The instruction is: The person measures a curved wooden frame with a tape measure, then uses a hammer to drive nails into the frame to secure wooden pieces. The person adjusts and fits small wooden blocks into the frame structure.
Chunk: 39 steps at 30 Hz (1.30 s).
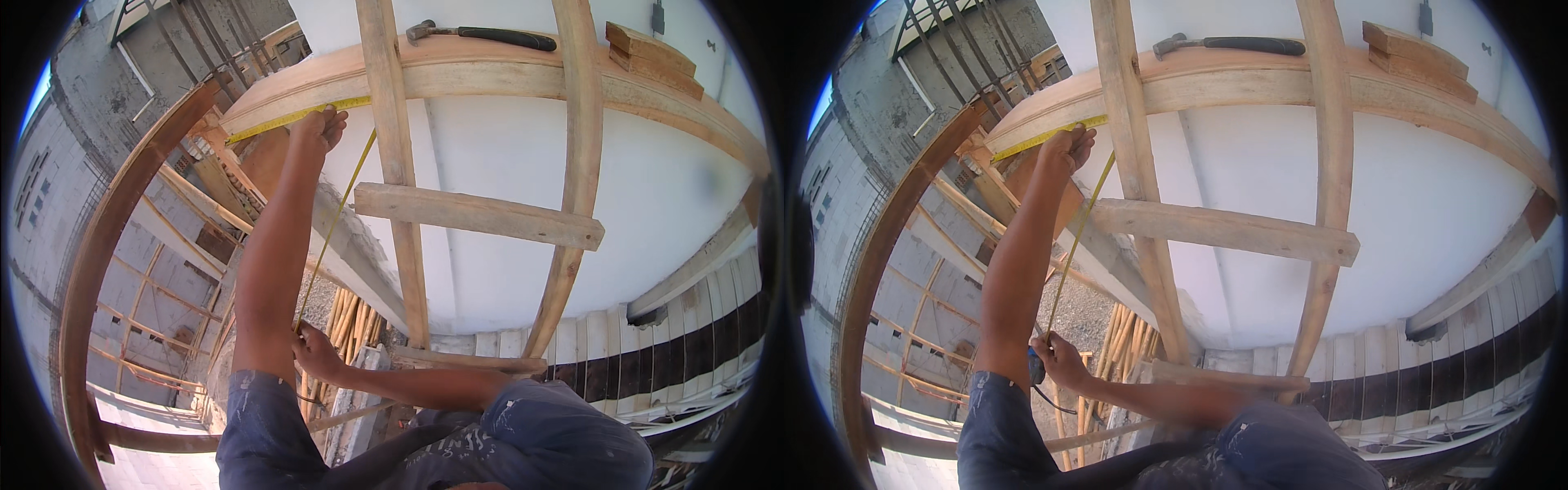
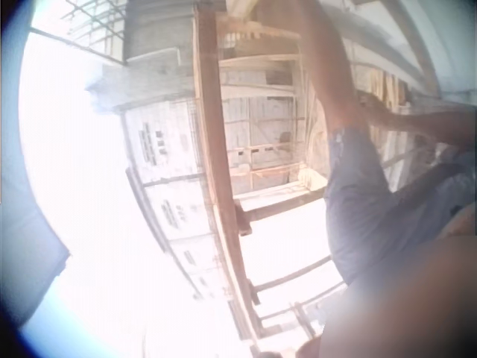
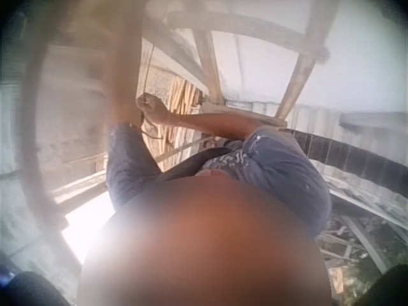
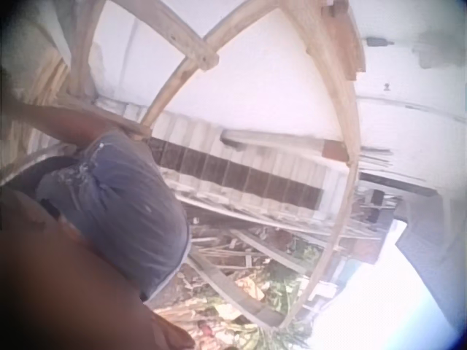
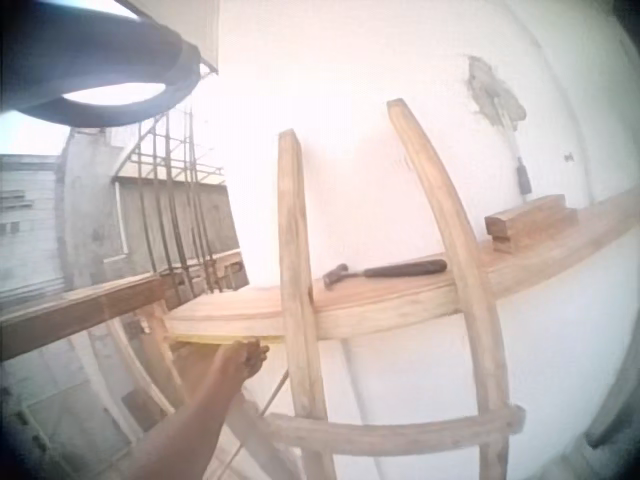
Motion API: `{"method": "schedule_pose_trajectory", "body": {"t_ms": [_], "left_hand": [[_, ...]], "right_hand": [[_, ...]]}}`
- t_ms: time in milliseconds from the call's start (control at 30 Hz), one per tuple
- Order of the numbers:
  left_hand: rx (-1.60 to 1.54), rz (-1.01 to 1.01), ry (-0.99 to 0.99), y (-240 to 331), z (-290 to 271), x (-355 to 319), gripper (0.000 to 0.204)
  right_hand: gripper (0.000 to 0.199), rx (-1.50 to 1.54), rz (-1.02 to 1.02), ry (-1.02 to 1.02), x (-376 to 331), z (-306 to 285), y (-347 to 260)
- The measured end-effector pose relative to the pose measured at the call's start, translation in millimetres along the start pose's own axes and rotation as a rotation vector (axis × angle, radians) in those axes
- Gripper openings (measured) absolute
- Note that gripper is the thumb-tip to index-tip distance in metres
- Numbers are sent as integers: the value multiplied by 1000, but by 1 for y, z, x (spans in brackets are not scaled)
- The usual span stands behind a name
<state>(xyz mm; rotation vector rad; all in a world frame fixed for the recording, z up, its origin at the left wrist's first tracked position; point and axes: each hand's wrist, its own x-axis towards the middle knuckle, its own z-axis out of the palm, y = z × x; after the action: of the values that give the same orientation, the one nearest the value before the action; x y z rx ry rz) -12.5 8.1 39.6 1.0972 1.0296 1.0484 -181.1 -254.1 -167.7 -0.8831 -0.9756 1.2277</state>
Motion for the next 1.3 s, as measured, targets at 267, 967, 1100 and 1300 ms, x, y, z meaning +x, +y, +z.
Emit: {"method": "schedule_pose_trajectory", "body": {"t_ms": [267,967,1100,1300], "left_hand": [[-460,279,-134,-23,-4,-18,18],[-77,197,-839,-107,84,-272,23],[-161,365,-539,-104,77,-264,32],[-185,786,203,-66,-27,-137,27]], "right_hand": [[36,-311,31,124,-118,-101,71],[23,-912,34,630,-283,-305,-183],[35,-991,75,801,-298,-317,-211],[38,-1348,255,819,-334,-348,-288]]}}
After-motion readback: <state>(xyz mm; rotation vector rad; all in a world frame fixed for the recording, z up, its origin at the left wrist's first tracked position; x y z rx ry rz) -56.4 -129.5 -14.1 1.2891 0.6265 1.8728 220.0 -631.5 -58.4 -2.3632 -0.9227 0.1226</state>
